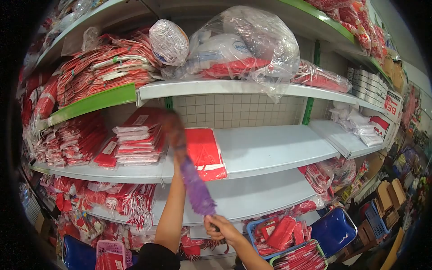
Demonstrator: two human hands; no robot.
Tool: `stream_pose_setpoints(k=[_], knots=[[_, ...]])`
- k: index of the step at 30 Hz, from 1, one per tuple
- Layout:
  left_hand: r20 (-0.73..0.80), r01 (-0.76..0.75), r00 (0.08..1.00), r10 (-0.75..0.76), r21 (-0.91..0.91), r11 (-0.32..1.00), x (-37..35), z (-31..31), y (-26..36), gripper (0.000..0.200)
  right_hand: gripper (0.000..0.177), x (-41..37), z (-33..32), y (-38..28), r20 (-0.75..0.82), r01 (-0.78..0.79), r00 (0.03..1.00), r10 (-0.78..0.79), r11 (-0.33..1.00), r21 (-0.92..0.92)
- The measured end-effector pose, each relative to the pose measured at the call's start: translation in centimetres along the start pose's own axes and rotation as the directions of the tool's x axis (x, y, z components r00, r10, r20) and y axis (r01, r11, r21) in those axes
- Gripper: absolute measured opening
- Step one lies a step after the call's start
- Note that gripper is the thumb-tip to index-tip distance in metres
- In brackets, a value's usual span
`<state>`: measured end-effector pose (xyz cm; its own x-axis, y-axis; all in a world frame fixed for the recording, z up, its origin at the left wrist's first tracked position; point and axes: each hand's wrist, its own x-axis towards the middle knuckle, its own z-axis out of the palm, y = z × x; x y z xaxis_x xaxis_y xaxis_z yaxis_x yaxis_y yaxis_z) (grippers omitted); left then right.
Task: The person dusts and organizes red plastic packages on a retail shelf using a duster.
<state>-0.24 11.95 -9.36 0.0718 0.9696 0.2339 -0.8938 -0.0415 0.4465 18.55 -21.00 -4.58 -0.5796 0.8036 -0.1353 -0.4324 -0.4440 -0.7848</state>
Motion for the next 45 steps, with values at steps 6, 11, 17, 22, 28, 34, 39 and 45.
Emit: stream_pose_setpoints(k=[6,11,17,22,28,34,39,45], knots=[[-0.146,0.053,0.988,-0.039,0.092,0.994,-4.1,5.7,1.1,0.046,0.034,1.3,1.5,-0.6,-0.110,0.103,0.988,-0.106,0.994,-0.030],[0.063,-0.006,0.998,0.008,-0.039,0.999,-0.1,0.2,-0.5,0.045,0.034,0.8,-0.2,-1.7,-0.102,0.064,0.991,-0.083,0.983,-0.173],[-0.098,0.092,0.991,-0.088,0.046,0.995,-6.3,8.7,1.5,0.046,0.019,2.3,-1.9,-5.8,-0.341,0.306,0.833,-0.436,0.875,-0.374],[-0.180,0.079,0.982,-0.063,0.079,0.994,-6.7,9.5,1.5,0.044,0.046,2.5,-1.4,-12.2,-0.222,0.417,0.825,-0.520,0.825,-0.382],[-0.176,0.070,0.983,-0.055,0.077,0.995,-6.5,9.1,1.4,0.041,0.069,3.8,-4.9,-13.2,-0.126,0.117,0.862,-0.491,0.435,-0.893],[-0.243,-0.096,0.961,0.130,0.150,0.984,-7.5,10.9,1.3,0.041,0.058,1.3,-0.3,-13.0,-0.002,-0.092,0.529,-0.849,-0.055,-0.994],[-0.234,-0.034,0.970,0.073,0.166,0.986,-5.8,7.9,1.2,0.047,0.061,1.8,2.3,-11.1,0.262,0.168,0.578,-0.773,-0.202,-0.965],[-0.256,0.155,0.961,-0.103,0.192,0.969,-10.9,16.7,3.7,0.055,0.068,6.6,2.4,-9.4,0.277,0.038,0.631,-0.725,-0.327,-0.944]])
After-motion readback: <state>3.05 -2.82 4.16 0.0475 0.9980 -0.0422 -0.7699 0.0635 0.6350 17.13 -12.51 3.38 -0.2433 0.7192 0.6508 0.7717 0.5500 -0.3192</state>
